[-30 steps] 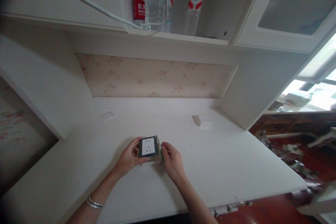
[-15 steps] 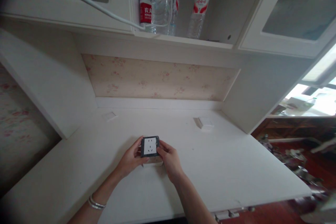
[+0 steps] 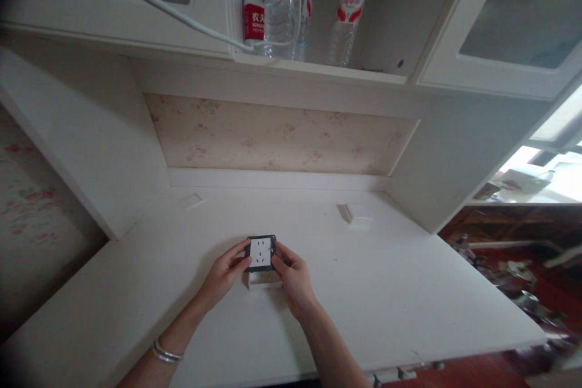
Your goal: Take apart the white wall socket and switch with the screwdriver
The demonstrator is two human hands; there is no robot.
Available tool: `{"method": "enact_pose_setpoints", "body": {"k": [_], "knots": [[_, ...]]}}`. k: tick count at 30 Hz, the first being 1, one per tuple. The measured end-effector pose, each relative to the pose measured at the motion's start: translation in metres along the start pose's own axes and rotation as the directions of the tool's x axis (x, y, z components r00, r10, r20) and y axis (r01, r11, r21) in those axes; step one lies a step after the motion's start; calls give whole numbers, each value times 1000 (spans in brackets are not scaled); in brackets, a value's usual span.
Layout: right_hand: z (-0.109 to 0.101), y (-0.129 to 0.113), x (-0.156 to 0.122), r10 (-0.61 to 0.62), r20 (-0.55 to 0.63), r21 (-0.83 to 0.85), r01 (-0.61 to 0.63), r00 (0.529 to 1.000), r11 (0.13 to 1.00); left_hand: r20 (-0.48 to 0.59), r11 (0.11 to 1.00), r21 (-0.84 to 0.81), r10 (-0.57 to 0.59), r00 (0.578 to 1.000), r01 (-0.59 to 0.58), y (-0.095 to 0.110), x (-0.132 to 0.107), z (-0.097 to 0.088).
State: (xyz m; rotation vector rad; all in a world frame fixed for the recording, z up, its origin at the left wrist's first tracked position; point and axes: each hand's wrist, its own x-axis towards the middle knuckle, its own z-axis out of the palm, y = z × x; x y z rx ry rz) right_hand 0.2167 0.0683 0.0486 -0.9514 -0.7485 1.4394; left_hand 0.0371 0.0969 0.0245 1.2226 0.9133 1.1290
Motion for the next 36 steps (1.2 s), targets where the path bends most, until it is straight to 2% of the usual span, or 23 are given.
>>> {"method": "enact_pose_setpoints", "body": {"k": [6,17,23,27,36], "knots": [[0,3,1,41,-55,14,-40,998,999,-82,999,5,48,995,-48,3,0,1],[-2,7,3,50,-52,3,-50,997,999,-39,997,42,74,997,-72,-1,2,-2],[-2,7,2,47,-55,15,-47,997,999,-117,999,-38,-12,993,7,3,1,0],[-3,9,1,57,-51,18,-56,997,998,-145,997,-78,-5,989,-7,4,1,0],[-3,11,2,51,-55,-13,-52,997,999,-89,981,154,133,987,-118,-10,5,-7]]}}
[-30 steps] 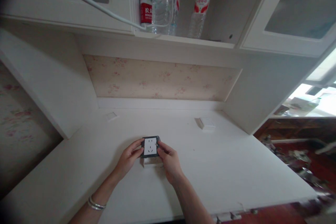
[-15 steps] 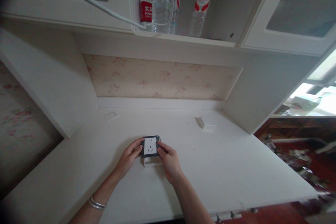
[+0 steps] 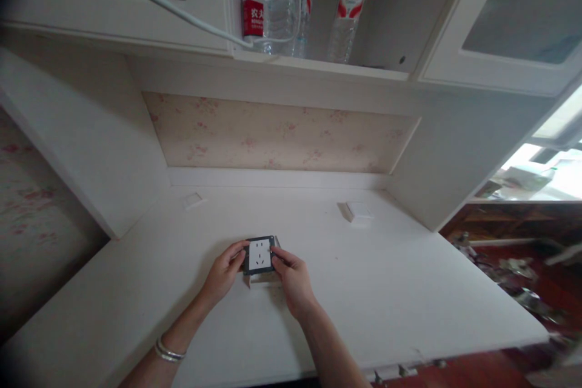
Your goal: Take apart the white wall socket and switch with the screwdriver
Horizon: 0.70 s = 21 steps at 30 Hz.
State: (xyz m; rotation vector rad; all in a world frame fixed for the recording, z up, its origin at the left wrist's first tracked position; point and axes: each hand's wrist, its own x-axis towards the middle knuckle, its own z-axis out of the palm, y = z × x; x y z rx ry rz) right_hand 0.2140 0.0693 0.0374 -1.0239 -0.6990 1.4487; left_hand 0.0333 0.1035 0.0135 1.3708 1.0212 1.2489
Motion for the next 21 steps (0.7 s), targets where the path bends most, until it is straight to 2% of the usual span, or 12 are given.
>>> {"method": "enact_pose_setpoints", "body": {"k": [4,11,17,21], "knots": [[-1,1,0,5,-2,-3,-5,1000,1000,5,999,39,25,1000,-26,-4,1,-1],[-1,1,1,14,-8,-1,-14,1000,1000,-42,999,16,-28,999,29,1,0,2],[1,-3,1,13,-10,69,-13,1000,998,-73,960,-249,-150,986,128,11,-1,4],[3,-8,-2,26,-7,118,-25,1000,993,17,958,-262,-113,993,114,11,-1,2]]}}
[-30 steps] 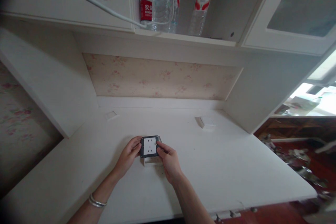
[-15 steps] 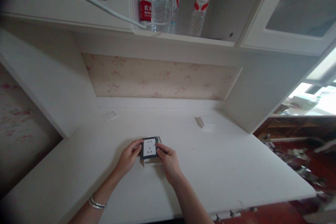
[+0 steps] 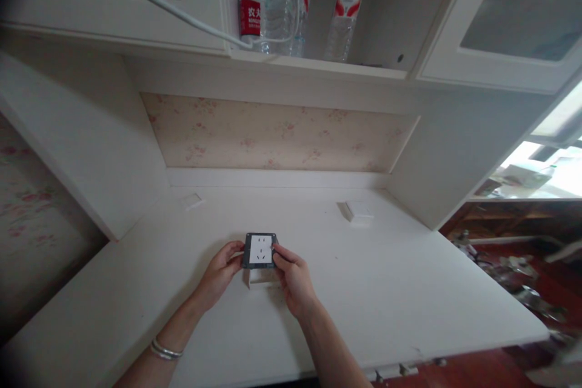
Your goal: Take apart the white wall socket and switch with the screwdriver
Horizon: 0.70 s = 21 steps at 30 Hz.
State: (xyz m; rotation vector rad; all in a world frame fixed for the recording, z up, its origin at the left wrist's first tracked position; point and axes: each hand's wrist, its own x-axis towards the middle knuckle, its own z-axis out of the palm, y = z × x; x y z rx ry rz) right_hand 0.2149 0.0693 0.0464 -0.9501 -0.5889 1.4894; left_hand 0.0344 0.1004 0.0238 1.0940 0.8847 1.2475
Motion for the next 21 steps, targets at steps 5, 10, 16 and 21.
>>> {"method": "enact_pose_setpoints", "body": {"k": [5,10,16,21], "knots": [[4,-3,-4,23,10,24,-23,1000,999,-8,995,-96,-1,1000,0,0,0,-1],[6,-3,-5,20,19,16,-21,1000,1000,36,979,-191,-61,997,67,11,-4,5],[5,0,-5,11,31,-4,-11,999,1000,35,982,-185,-36,999,42,9,-3,6],[4,1,-5,11,41,11,-12,999,1000,14,988,-155,16,1000,-14,2,1,2]]}}
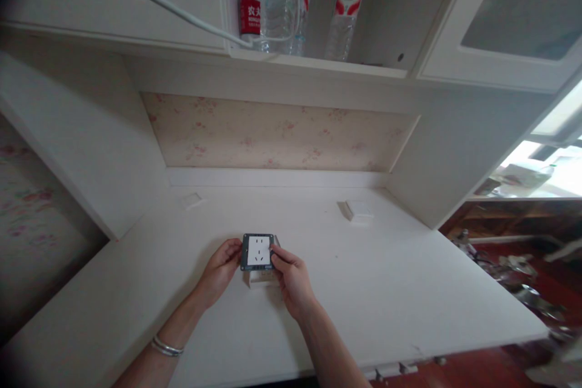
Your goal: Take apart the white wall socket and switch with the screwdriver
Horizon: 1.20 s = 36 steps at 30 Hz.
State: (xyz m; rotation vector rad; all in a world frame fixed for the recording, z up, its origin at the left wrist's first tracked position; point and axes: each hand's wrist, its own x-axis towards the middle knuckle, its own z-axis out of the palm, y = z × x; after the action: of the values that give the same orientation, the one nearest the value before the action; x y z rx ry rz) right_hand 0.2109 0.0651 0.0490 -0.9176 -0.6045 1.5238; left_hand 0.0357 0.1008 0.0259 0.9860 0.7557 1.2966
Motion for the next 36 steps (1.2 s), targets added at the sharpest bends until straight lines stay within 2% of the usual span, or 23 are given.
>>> {"method": "enact_pose_setpoints", "body": {"k": [7,15,24,36], "knots": [[-2,1,0,12,-6,-9,-12,1000,1000,33,998,-55,-22,999,24,3,-1,4],[-4,-1,0,-32,-7,-58,32,999,998,56,992,-92,-77,995,82,1,0,3],[-2,-4,-3,-16,-8,-60,16,1000,998,179,965,-184,-155,972,188,2,-2,2],[-3,-1,-2,-6,-11,-47,6,1000,999,131,966,-170,-175,976,196,3,-2,-1]]}}
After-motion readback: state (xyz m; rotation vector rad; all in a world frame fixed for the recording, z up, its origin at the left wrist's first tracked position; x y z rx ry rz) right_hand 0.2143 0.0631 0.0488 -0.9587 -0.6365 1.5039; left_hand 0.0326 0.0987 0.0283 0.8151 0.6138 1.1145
